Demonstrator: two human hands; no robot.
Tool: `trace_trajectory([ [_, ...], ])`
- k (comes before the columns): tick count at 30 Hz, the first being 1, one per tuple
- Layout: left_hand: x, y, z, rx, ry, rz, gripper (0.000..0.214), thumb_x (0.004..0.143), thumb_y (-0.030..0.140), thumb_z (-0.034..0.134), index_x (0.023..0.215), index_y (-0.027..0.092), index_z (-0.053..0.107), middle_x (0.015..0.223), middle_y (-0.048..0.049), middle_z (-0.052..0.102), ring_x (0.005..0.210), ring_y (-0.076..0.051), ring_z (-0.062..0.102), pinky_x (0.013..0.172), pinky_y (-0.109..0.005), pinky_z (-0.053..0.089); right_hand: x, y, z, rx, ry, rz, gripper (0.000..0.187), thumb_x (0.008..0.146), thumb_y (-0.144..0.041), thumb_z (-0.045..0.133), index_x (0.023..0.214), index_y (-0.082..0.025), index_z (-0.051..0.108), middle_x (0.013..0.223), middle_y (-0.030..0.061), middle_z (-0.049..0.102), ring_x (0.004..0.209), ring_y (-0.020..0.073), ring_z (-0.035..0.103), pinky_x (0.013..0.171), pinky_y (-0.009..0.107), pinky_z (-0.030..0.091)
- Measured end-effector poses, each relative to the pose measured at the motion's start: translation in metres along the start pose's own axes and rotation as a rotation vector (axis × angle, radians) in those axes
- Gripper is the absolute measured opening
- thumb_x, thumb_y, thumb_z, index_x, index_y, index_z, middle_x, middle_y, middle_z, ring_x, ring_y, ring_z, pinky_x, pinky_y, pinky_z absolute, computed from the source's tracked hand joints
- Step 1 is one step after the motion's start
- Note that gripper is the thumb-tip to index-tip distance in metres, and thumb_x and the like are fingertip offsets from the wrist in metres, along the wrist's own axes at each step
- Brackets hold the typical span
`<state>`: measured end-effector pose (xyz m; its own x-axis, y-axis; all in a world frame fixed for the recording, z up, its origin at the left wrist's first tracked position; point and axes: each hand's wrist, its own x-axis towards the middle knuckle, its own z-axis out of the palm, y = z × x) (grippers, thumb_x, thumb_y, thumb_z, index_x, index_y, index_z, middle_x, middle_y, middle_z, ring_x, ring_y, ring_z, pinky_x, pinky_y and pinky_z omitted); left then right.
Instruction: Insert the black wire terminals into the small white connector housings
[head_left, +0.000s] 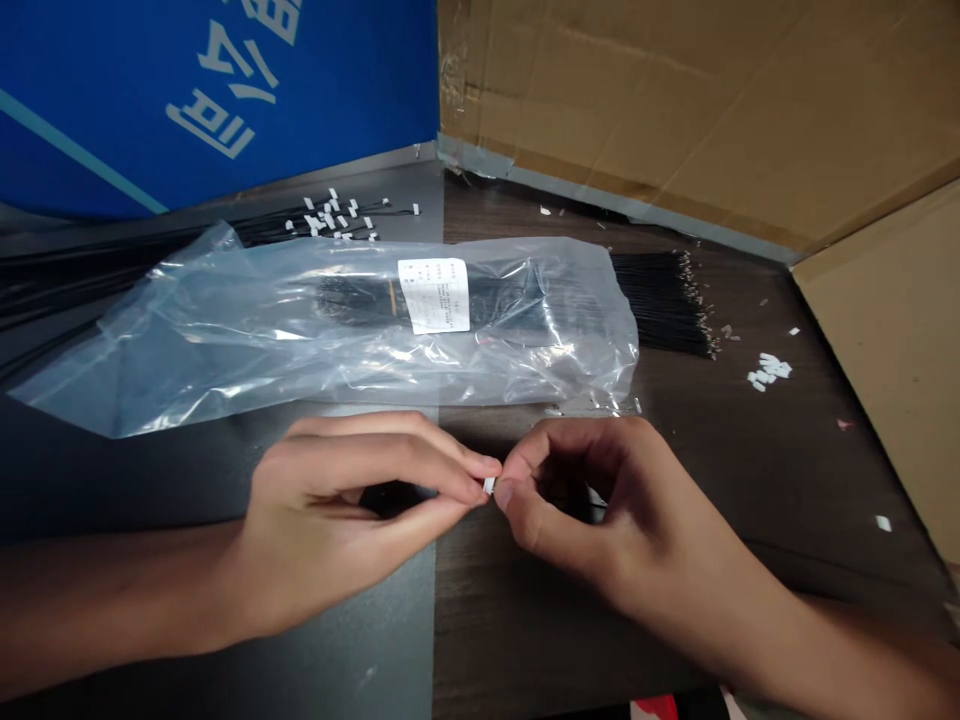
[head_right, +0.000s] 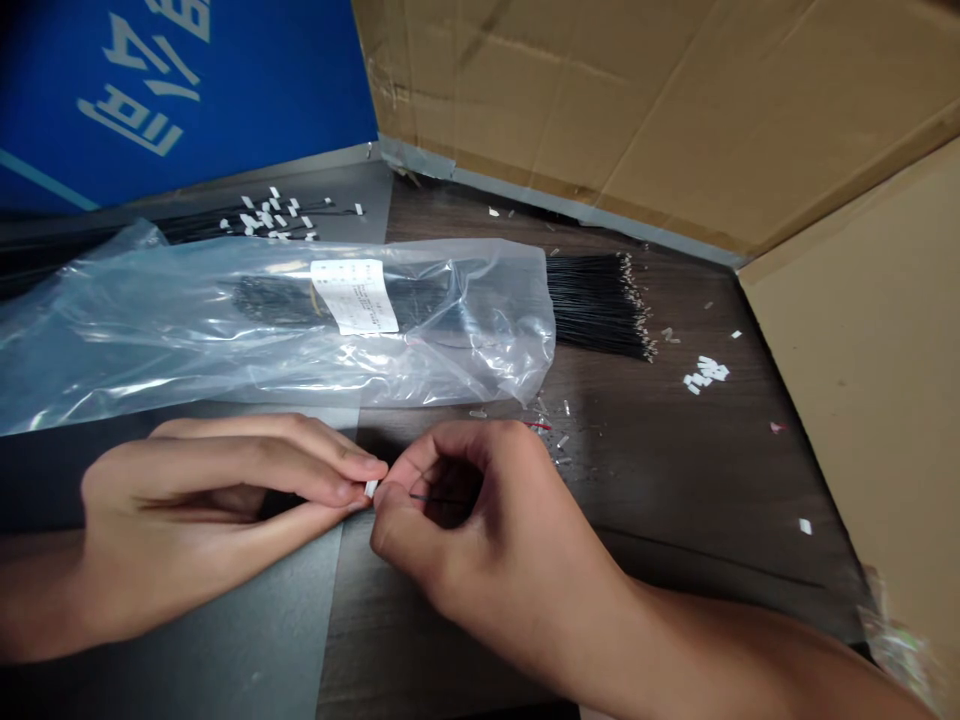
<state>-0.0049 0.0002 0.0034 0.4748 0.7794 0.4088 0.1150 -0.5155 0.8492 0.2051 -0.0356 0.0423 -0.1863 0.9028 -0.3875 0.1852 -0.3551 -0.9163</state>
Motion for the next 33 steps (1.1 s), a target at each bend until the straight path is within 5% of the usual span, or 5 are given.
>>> trace_trajectory([
  [18, -0.0039, 0.0023, 0.0011, 0.022, 0.034, -0.059, 0.024, 0.084, 0.002, 0.082, 0.089, 0.025, 0.083, 0.093, 0.0009, 0.087, 0.081, -0.015, 0.083, 0.071, -0.020, 0.068, 0.0032, 0.0008, 0.0003, 0.009, -0.022, -0.031, 0.009, 0.080, -0.009, 0.074, 0.076, -0.016, 0.071, 0.067, -0.0055, 0.063, 0.064, 0.0076, 0.054, 0.059, 0.016, 0.044],
  [33, -0.0017, 0.0000, 0.0016, -0.027, 0.037, -0.136, 0.022, 0.084, 0.004, 0.085, 0.089, 0.025, 0.085, 0.094, -0.0008, 0.087, 0.085, -0.018, 0.084, 0.078, -0.024, 0.069, 0.0043, 0.0010, -0.0031, -0.163, -0.003, -0.088, 0.009, 0.090, -0.020, 0.074, 0.083, -0.018, 0.078, 0.079, 0.0000, 0.078, 0.071, 0.0127, 0.067, 0.064, 0.020, 0.051],
])
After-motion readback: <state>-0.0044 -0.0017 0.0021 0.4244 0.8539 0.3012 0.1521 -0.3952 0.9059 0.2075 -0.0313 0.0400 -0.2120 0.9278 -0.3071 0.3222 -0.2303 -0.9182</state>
